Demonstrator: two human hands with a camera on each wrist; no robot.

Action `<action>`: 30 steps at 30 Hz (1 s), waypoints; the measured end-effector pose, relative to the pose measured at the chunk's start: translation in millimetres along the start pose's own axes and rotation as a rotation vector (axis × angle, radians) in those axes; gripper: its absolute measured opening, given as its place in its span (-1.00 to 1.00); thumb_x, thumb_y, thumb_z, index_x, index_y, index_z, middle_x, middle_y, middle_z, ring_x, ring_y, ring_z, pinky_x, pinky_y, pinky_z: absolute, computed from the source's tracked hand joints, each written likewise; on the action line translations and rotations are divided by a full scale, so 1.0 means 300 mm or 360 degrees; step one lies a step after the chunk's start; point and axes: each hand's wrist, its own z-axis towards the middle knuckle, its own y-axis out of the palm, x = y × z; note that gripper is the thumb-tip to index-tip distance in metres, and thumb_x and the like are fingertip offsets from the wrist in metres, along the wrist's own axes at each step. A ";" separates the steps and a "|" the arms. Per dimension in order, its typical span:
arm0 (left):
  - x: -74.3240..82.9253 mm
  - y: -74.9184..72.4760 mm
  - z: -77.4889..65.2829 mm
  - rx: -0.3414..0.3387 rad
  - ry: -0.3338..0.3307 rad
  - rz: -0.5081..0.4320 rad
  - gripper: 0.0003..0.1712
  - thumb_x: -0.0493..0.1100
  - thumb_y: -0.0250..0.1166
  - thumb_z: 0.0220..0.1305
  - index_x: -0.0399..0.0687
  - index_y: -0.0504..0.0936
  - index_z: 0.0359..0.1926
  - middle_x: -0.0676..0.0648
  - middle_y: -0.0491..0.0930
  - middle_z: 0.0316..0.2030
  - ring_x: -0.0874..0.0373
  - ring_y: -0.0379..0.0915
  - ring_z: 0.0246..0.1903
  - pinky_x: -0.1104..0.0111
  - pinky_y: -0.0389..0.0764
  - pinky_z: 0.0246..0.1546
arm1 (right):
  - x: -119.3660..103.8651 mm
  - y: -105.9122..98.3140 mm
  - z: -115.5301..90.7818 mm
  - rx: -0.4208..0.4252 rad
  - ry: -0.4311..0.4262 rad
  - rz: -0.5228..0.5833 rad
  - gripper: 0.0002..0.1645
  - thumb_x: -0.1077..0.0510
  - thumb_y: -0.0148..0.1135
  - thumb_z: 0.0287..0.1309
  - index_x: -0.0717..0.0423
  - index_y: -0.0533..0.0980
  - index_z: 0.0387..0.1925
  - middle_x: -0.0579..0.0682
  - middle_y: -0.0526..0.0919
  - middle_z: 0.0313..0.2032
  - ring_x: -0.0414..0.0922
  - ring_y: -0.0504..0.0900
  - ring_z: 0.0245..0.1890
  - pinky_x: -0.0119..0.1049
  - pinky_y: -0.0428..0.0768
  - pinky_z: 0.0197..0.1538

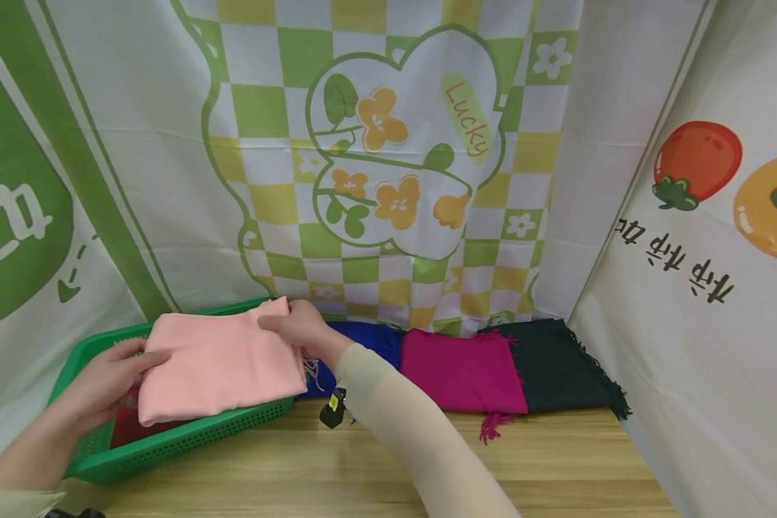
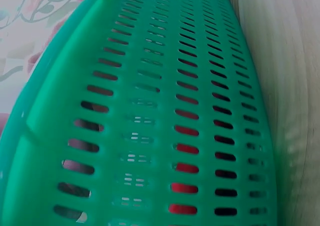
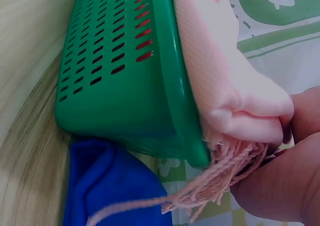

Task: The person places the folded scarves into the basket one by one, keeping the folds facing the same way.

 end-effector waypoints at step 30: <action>-0.067 -0.101 -0.017 0.0044 -0.0074 0.0143 -0.25 0.09 0.11 0.78 -0.48 0.19 0.52 -0.01 0.65 -0.26 0.08 0.73 -0.38 0.10 0.83 -0.33 | 0.009 0.176 0.030 0.0128 -0.0051 -0.0448 -0.44 -0.12 0.48 0.49 0.12 0.63 0.30 -0.03 0.73 -0.03 -0.16 0.71 -0.28 -0.17 0.75 -0.21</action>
